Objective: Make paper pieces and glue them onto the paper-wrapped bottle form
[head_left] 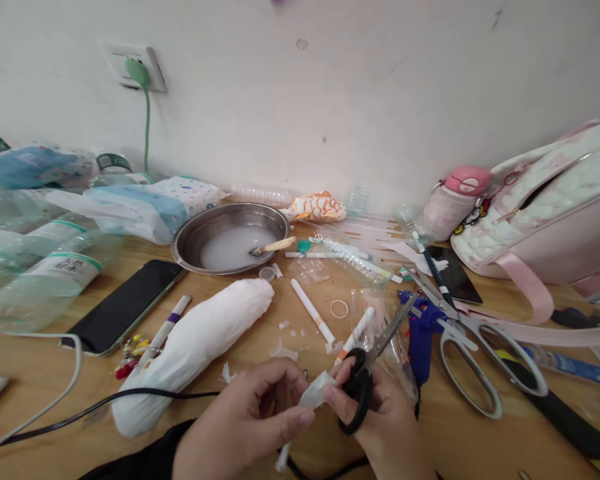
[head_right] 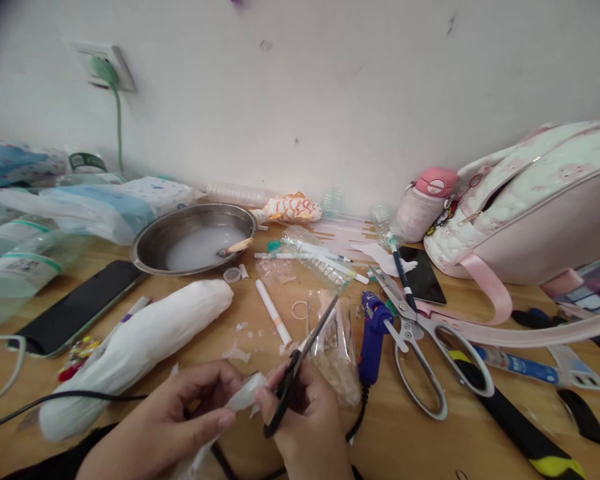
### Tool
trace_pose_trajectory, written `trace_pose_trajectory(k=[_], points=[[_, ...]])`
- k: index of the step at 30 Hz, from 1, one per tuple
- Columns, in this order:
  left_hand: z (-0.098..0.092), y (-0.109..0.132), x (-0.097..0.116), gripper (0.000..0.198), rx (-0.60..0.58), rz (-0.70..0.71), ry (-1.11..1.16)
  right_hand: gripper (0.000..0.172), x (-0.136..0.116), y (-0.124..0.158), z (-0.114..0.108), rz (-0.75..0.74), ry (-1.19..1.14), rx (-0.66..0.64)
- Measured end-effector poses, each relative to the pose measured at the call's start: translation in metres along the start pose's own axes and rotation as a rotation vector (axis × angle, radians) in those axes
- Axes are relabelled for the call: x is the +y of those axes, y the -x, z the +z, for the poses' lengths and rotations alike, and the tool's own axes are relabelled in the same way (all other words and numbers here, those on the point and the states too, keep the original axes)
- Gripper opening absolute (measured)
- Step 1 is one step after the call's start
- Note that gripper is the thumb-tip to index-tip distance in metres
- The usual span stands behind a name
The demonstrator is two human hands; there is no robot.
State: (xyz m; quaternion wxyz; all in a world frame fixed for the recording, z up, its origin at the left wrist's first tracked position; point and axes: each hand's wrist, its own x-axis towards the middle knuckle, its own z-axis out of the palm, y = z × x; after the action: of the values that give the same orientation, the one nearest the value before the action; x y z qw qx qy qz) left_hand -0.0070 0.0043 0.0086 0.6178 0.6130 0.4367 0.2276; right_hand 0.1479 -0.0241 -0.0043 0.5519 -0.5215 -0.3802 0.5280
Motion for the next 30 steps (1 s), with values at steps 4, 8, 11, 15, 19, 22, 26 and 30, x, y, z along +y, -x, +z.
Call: trace_pose_trajectory(k=[4,8,11,15,19,22,26,30], points=[[-0.002,0.001,0.003,0.022,0.031,0.034,0.065,0.012,0.003,0.003,0.002,-0.005,-0.04,-0.02],[-0.005,0.003,0.011,0.036,0.013,-0.072,0.121,0.015,0.008,-0.002,0.001,-0.024,-0.116,-0.05],[-0.006,0.003,0.014,0.038,-0.095,-0.224,0.224,0.017,0.014,-0.01,-0.003,-0.086,-0.101,-0.143],[-0.005,0.0,0.011,0.027,-0.146,-0.27,0.408,0.016,0.017,-0.013,-0.008,-0.131,-0.009,-0.147],[-0.006,-0.003,0.008,0.028,-0.046,-0.256,0.401,0.013,0.008,-0.005,-0.005,-0.075,-0.007,0.018],[-0.005,-0.004,0.004,0.028,-0.03,-0.199,0.356,0.017,0.003,-0.002,-0.002,-0.01,-0.055,0.024],[-0.002,-0.003,-0.002,0.026,-0.042,-0.121,0.292,0.024,0.008,-0.004,-0.003,0.165,-0.074,-0.054],[-0.002,-0.002,0.004,0.028,-0.076,-0.141,0.235,0.031,0.013,-0.006,-0.006,0.253,-0.086,-0.075]])
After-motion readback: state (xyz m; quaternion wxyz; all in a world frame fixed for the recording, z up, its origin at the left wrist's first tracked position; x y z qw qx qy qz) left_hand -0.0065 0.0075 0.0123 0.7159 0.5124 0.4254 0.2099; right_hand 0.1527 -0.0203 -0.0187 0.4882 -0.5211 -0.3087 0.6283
